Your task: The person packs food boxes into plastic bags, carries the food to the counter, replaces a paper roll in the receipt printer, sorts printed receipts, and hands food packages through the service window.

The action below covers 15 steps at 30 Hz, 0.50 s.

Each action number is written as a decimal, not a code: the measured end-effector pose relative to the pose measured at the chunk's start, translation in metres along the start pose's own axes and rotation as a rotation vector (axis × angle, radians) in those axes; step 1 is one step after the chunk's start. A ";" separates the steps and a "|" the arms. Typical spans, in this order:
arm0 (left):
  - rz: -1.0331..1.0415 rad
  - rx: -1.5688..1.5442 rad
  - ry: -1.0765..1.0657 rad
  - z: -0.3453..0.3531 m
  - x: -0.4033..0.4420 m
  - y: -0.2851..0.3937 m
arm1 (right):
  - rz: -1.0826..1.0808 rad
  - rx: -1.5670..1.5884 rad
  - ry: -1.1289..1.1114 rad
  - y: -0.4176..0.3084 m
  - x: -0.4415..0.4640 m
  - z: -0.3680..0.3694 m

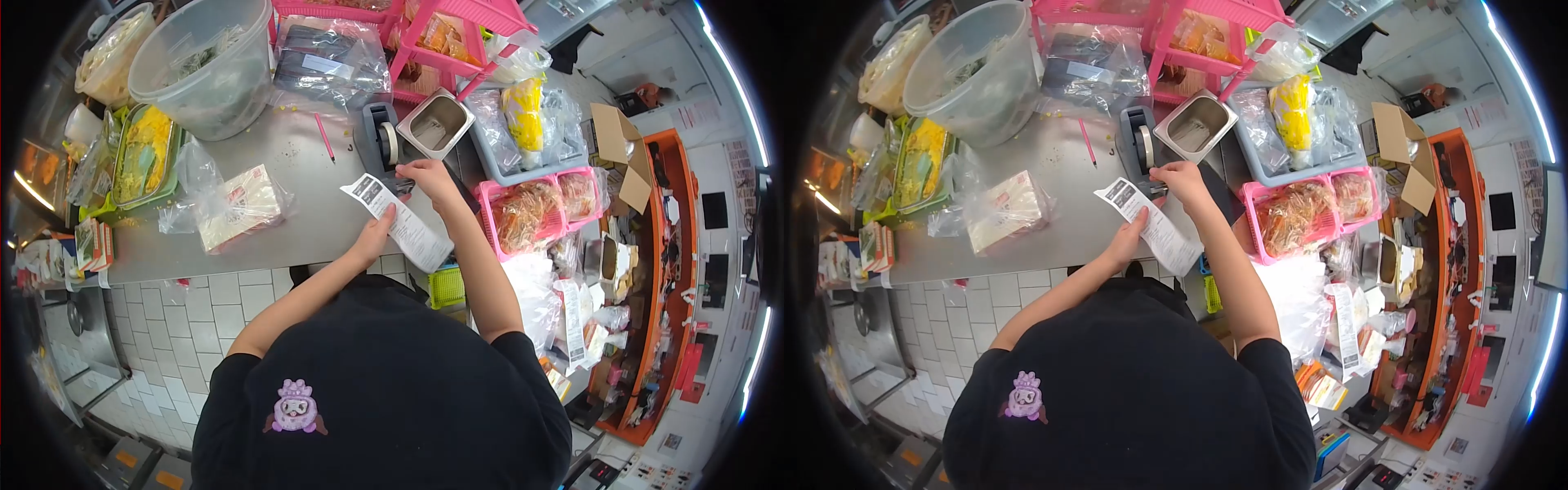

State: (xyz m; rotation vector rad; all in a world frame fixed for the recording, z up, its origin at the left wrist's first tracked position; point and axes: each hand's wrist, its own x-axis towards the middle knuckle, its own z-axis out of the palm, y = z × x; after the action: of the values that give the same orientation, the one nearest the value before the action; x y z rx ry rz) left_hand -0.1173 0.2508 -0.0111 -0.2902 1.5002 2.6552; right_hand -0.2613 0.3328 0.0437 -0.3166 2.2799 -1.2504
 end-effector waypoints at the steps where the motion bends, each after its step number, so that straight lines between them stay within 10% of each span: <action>1: 0.033 0.013 0.047 0.002 0.002 -0.007 | 0.020 0.142 0.007 -0.015 -0.016 -0.005; 15: -0.145 0.032 0.244 0.036 0.007 -0.019 | 0.379 0.783 -0.175 0.036 -0.123 0.001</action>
State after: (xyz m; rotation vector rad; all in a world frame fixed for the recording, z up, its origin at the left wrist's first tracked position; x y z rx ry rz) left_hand -0.1257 0.2912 -0.0103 -0.7154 1.5171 2.5535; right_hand -0.1564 0.4049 0.0535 0.2671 1.4557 -1.6888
